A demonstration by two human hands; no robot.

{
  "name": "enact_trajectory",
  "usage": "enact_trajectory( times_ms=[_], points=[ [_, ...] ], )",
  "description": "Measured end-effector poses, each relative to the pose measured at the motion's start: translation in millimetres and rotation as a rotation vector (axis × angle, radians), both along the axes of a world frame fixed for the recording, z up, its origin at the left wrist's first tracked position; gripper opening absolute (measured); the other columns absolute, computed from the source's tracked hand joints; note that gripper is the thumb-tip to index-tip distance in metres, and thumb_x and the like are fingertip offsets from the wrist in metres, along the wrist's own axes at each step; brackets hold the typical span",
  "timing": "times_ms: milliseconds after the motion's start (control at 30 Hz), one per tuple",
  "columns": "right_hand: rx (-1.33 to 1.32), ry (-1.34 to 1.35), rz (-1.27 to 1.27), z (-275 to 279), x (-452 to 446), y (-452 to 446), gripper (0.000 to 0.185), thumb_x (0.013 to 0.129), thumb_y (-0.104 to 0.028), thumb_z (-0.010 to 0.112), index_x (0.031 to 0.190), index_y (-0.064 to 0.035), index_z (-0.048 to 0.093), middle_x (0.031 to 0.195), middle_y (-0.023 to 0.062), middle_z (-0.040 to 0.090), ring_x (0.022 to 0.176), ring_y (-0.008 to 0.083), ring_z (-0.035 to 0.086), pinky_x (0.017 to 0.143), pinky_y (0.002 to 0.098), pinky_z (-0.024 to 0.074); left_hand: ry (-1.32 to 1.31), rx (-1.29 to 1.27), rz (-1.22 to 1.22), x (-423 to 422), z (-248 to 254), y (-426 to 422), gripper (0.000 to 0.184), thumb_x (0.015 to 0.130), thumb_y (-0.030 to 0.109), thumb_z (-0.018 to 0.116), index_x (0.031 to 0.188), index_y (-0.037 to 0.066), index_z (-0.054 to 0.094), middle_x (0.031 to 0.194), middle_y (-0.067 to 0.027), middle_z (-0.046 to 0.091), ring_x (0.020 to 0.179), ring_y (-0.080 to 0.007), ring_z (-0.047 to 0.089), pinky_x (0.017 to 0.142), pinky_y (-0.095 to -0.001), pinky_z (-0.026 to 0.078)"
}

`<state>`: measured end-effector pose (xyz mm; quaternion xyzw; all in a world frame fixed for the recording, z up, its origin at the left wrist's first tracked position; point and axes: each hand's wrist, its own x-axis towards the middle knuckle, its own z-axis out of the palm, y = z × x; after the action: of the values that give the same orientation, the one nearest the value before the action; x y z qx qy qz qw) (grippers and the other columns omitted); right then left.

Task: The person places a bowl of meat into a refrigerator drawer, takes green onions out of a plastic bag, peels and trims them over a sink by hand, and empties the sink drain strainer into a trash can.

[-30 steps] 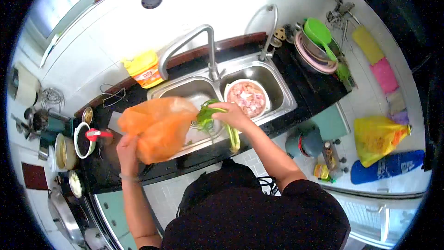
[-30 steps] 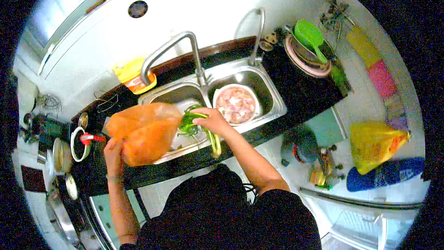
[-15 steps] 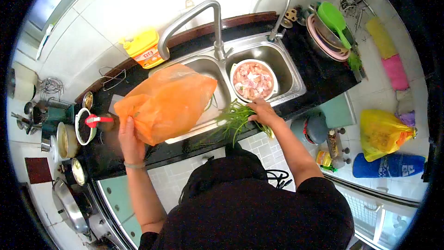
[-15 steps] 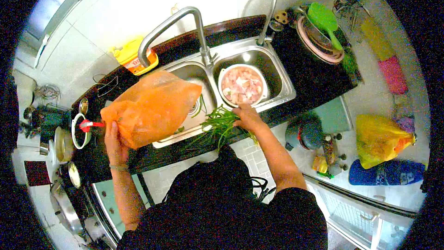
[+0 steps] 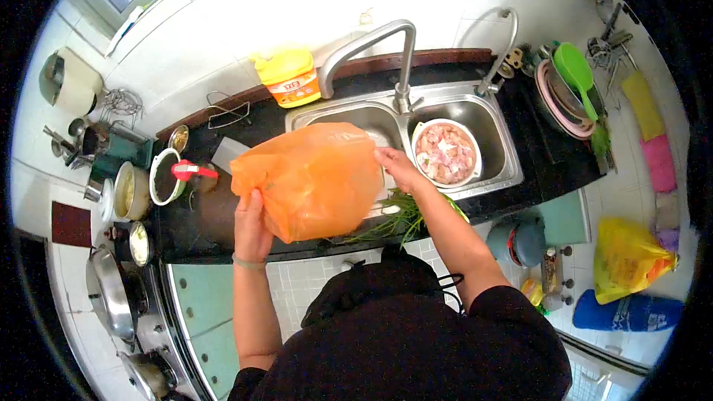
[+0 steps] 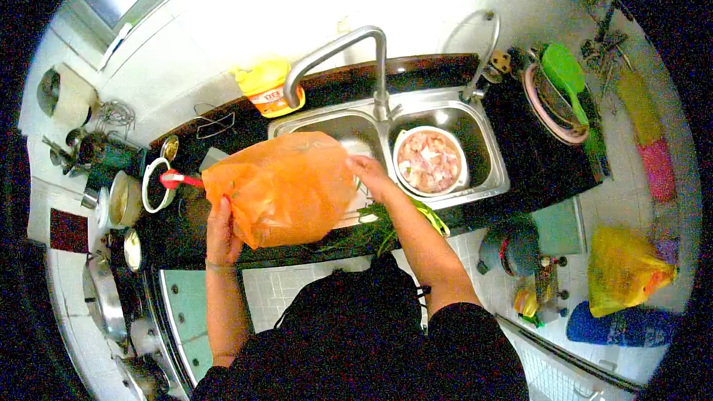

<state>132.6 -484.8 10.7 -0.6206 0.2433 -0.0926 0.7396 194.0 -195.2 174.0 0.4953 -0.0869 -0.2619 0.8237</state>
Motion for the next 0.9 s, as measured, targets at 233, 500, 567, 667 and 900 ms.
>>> enact_trajectory(
  times_ms=[233,500,567,667,900],
  points=[
    [0.781,-0.38,0.249,80.9,-12.8,-7.3,0.03,0.084,-0.011,0.053,0.112,-0.0031,0.053,0.103,0.0093,0.06,0.088,0.0198,0.06,0.083,0.0325,0.0483,-0.026,0.035,0.174,-0.6,-18.1,18.5,0.042,0.092,0.011,0.045,0.132,0.005,0.033,0.127,-0.0079,0.045,0.114,-0.0191,0.045,0.096,-0.0335,0.039],
    [0.019,0.028,0.785,99.8,-19.6,50.8,0.051,0.073,-0.017,0.07,0.117,-0.0012,0.051,0.114,0.008,0.056,0.102,0.0145,0.052,0.091,0.0307,0.0426,-0.245,0.27,0.172,-4.2,-36.9,-6.6,0.061,0.082,0.0,0.055,0.136,0.006,0.026,0.128,-0.0091,0.044,0.114,-0.0217,0.045,0.094,-0.0327,0.039],
    [0.116,-0.232,0.599,116.0,-19.7,53.9,0.057,0.068,-0.018,0.075,0.118,-0.003,0.05,0.107,0.0034,0.057,0.098,0.0121,0.052,0.084,0.0308,0.0452,-0.525,0.535,0.225,0.6,-59.7,-12.4,0.07,0.074,-0.001,0.064,0.133,0.001,0.027,0.125,-0.0139,0.044,0.113,-0.0253,0.045,0.093,-0.0319,0.039],
    [0.296,-0.317,0.463,105.9,-16.7,52.8,0.066,0.066,-0.019,0.077,0.121,-0.003,0.046,0.112,0.0039,0.054,0.101,0.0113,0.049,0.086,0.031,0.0437,-0.625,0.945,0.463,-13.7,-51.8,-19.9,0.068,0.072,0.002,0.067,0.127,-0.003,0.028,0.121,-0.018,0.043,0.111,-0.0279,0.046,0.092,-0.0321,0.039],
    [-0.112,-0.226,0.65,115.7,-17.7,68.6,0.063,0.064,-0.023,0.076,0.117,-0.0034,0.048,0.11,0.008,0.057,0.1,0.0185,0.054,0.085,0.0354,0.0443,-0.313,0.57,0.21,-20.4,-74.2,-4.4,0.062,0.077,0.017,0.067,0.124,-0.004,0.032,0.121,-0.0142,0.042,0.109,-0.0217,0.045,0.095,-0.0331,0.035]
  ],
)
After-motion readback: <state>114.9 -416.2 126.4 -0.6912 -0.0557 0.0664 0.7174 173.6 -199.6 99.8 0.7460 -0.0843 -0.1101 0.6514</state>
